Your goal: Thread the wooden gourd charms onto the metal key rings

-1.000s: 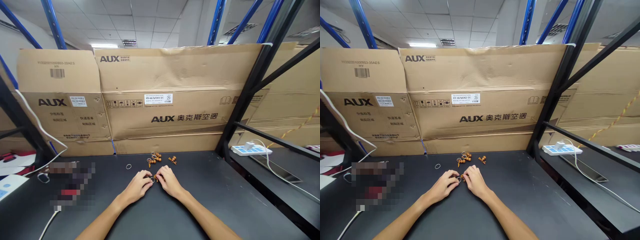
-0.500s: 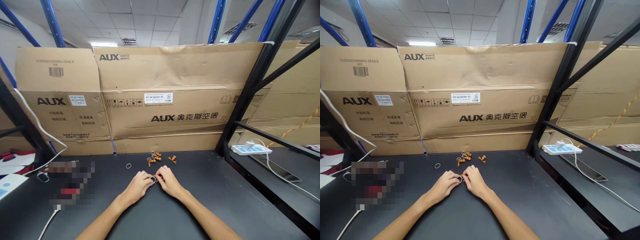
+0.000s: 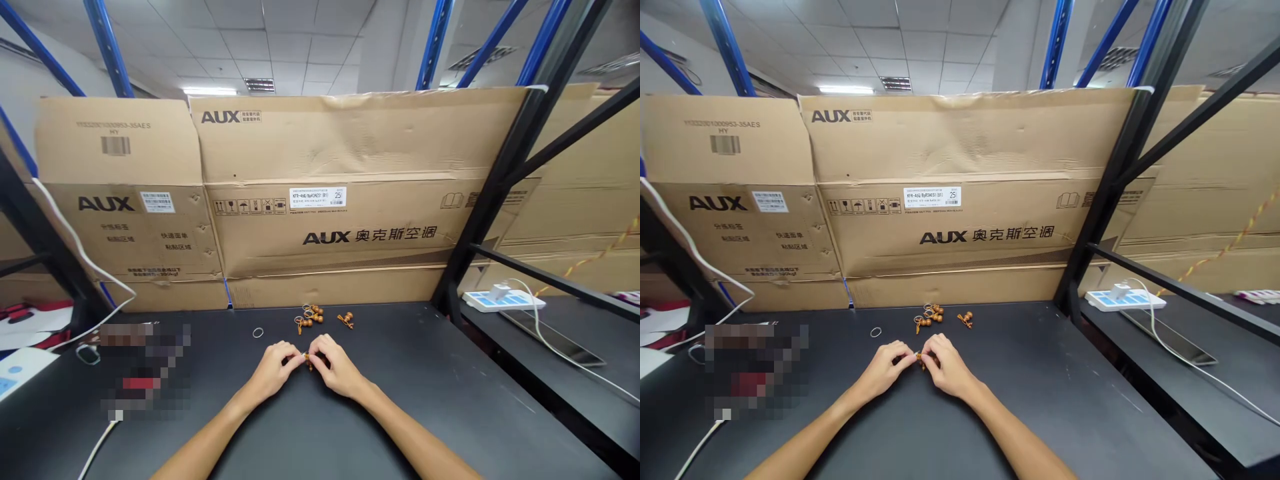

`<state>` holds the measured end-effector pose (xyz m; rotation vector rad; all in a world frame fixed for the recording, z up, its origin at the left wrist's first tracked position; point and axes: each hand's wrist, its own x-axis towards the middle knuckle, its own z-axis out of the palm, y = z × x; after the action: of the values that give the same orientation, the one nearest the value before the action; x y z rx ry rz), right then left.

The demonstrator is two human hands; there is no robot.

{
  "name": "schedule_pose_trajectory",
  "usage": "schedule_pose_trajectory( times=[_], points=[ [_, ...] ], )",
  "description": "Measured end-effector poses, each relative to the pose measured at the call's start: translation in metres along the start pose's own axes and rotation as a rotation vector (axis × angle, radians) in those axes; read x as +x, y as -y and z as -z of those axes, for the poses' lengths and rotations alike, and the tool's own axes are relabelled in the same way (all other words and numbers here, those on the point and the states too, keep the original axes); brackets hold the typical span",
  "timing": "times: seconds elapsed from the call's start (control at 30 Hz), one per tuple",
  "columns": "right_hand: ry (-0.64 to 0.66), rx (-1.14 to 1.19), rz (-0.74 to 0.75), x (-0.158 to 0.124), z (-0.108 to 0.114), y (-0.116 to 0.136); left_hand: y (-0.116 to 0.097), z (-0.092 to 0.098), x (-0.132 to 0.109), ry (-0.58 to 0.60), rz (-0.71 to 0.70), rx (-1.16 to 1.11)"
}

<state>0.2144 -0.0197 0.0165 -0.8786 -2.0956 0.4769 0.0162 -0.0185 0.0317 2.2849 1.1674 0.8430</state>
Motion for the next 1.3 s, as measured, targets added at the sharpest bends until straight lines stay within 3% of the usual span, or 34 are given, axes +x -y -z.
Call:
schedule_pose_trajectory(
  times=[0.3,0.53,0.73,1.0,1.3],
  points=[
    [0.078,0.046,0.045,0.0008,-0.0023,0.0067,0.0018,0.0024,0.0011,0.048,0.08,-0.131],
    [-0.037,0.06,-0.026,0.0012,-0.0057,0.0022,-0.0032,0.0092,0.0004,0.102,0.062,-0.216],
    [-0.007,0.09,-0.08,0.0005,-0.006,0.0032,-0.0024,0.0078,-0.0004,0.09,0.055,-0.165],
    [-0.055,0.085,-0.042,0.0005,-0.0053,0.0023,-0.0005,0.0038,-0.0014,0.079,0.026,-0.066],
    [0.069,0.115,-0.066,0.0006,-0.006,0.0027,-0.002,0.0064,-0.0011,0.104,0.02,-0.094]
  ],
)
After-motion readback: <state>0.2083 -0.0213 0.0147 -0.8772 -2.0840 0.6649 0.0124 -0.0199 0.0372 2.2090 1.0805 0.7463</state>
